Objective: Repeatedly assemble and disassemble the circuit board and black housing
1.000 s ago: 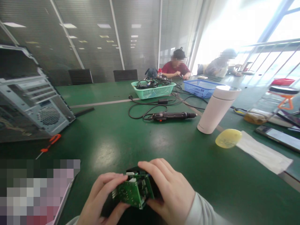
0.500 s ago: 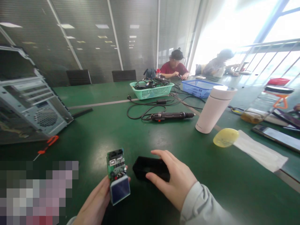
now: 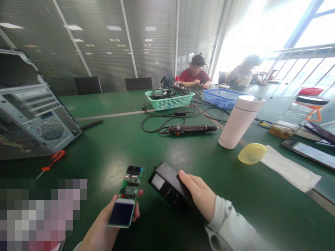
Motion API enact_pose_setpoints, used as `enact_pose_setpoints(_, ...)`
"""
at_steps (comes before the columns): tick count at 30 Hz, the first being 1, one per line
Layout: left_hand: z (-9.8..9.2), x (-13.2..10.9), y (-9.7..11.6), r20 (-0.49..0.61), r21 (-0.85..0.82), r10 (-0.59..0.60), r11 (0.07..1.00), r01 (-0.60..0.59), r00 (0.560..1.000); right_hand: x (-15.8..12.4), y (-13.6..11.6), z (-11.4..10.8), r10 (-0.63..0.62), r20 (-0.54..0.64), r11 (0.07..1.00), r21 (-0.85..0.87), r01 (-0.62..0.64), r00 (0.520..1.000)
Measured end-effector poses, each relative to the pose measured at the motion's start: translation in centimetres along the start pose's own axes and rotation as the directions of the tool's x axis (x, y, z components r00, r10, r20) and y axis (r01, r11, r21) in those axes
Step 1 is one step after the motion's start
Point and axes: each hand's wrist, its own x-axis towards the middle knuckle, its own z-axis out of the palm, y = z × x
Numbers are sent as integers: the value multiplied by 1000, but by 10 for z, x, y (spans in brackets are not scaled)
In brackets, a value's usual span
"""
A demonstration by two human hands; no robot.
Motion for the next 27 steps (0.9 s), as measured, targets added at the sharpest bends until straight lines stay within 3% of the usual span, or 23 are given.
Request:
enact_pose_setpoints(3,0,0,-1,-10,12,1,1000,-1,1000,-1,3,9,115,222,984,108,-142,968)
enact_pose_setpoints(6,0,0,-2,-37,26,21,999,-20,999,-5,0,18,148,434,892,331,-310,889)
enact_pose_setpoints(9,3,-2,-1,-56,14,40,999,-40,998,-12,-6,23,111,534,725,533,-436,838)
enact_pose_setpoints(11,6,-3,0,-58,-3,47,999,-47,997,-13,-8,23,106,534,703,557,-443,839)
enact_pose_setpoints(13,8,-4,1,-73,-23,45,999,-46,996,-11,-7,23,116,456,767,524,-371,882)
enact_pose_setpoints(16,9,-4,2,-69,-80,18,996,-24,997,-5,-3,19,20,222,934,343,-97,975)
enact_pose_setpoints(18,8,-4,3,-22,-120,-3,993,0,1000,-4,-3,14,-99,77,984,155,86,992)
enact_pose_setpoints(20,5,-3,3,22,-143,-15,989,18,1000,-5,-5,5,-219,-84,966,-156,204,972)
enact_pose_setpoints(21,3,-2,3,36,-148,-19,989,24,999,-6,-7,0,-290,-164,912,-347,220,943)
enact_pose_setpoints(23,0,1,2,51,-148,-23,989,30,998,-6,-10,-16,-376,-263,761,-635,134,888)
enact_pose_setpoints(27,-1,5,-1,30,-102,-7,995,10,1000,-2,-5,-64,-205,-412,661,-728,-184,888)
